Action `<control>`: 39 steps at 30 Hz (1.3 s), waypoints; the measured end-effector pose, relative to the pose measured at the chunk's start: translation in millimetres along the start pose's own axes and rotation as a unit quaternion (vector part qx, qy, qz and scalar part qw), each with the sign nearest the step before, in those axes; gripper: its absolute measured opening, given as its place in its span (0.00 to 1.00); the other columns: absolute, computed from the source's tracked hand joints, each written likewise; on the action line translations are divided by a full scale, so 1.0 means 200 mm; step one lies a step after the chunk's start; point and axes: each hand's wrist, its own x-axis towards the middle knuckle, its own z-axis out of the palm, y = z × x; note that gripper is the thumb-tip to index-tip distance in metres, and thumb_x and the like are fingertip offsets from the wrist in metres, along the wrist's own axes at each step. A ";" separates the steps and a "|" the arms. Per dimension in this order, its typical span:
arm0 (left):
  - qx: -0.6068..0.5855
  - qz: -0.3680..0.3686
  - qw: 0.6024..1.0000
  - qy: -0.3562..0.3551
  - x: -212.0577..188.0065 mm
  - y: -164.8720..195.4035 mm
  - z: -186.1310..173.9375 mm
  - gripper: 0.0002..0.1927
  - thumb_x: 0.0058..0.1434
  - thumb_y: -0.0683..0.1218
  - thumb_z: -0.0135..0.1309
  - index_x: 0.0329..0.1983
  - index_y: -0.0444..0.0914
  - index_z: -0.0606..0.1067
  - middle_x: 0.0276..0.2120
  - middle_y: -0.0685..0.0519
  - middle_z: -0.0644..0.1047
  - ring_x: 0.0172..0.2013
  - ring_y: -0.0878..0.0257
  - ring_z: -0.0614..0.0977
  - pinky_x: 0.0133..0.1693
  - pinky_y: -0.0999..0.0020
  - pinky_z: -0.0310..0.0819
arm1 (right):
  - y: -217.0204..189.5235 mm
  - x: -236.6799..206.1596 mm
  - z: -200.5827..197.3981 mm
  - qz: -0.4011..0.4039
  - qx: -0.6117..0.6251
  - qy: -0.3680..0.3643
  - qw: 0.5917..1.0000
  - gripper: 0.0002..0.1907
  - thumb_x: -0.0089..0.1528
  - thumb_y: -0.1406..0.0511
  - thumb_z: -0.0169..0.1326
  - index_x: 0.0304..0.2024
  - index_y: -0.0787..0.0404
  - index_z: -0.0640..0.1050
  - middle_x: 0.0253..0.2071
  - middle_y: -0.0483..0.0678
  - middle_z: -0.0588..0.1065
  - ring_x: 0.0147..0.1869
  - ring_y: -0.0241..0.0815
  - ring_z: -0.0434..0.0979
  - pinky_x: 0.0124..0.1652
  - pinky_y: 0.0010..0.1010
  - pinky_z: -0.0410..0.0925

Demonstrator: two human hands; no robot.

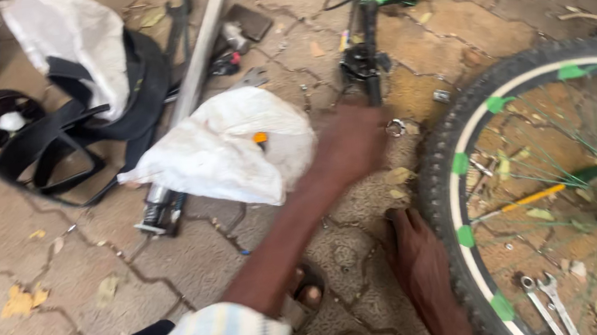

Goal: The person works on a bicycle wheel lying on the paved ground, using their hands to loosen and adjust the hub and brake rotor bolts, then wipes parts with a cloth and uses a wrench on the wheel spokes and rim. They handle small hardware pieces and reach into a bag of tools and parts during the work.

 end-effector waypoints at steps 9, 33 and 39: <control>0.231 -0.166 0.958 0.038 -0.45 -0.46 -0.52 0.14 0.59 0.42 0.52 0.46 0.47 0.82 0.72 0.35 0.55 0.67 0.26 0.58 0.59 0.22 0.52 | -0.21 0.14 0.01 0.029 -0.042 -0.020 0.998 0.11 0.63 0.61 0.54 0.44 0.60 0.79 0.42 0.59 0.79 0.42 0.65 0.79 0.40 0.54 0.71; -0.088 -0.029 0.995 -0.042 -0.56 -0.43 -1.05 0.25 0.58 0.37 0.51 0.61 0.39 0.73 0.66 0.51 0.67 0.59 0.52 0.77 0.58 0.55 0.74 | -0.71 0.64 -0.13 -0.055 0.136 0.108 0.983 0.17 0.63 0.72 0.58 0.54 0.64 0.75 0.46 0.59 0.80 0.47 0.54 0.84 0.46 0.44 0.75; -0.046 0.014 0.999 -0.014 -0.60 -0.43 -1.10 0.37 0.53 0.34 0.48 0.70 0.35 0.63 0.71 0.46 0.60 0.62 0.49 0.73 0.59 0.52 0.70 | -1.00 0.44 -0.11 -0.239 0.158 0.034 0.958 0.13 0.56 0.75 0.53 0.42 0.60 0.79 0.46 0.54 0.79 0.49 0.49 0.81 0.47 0.41 0.74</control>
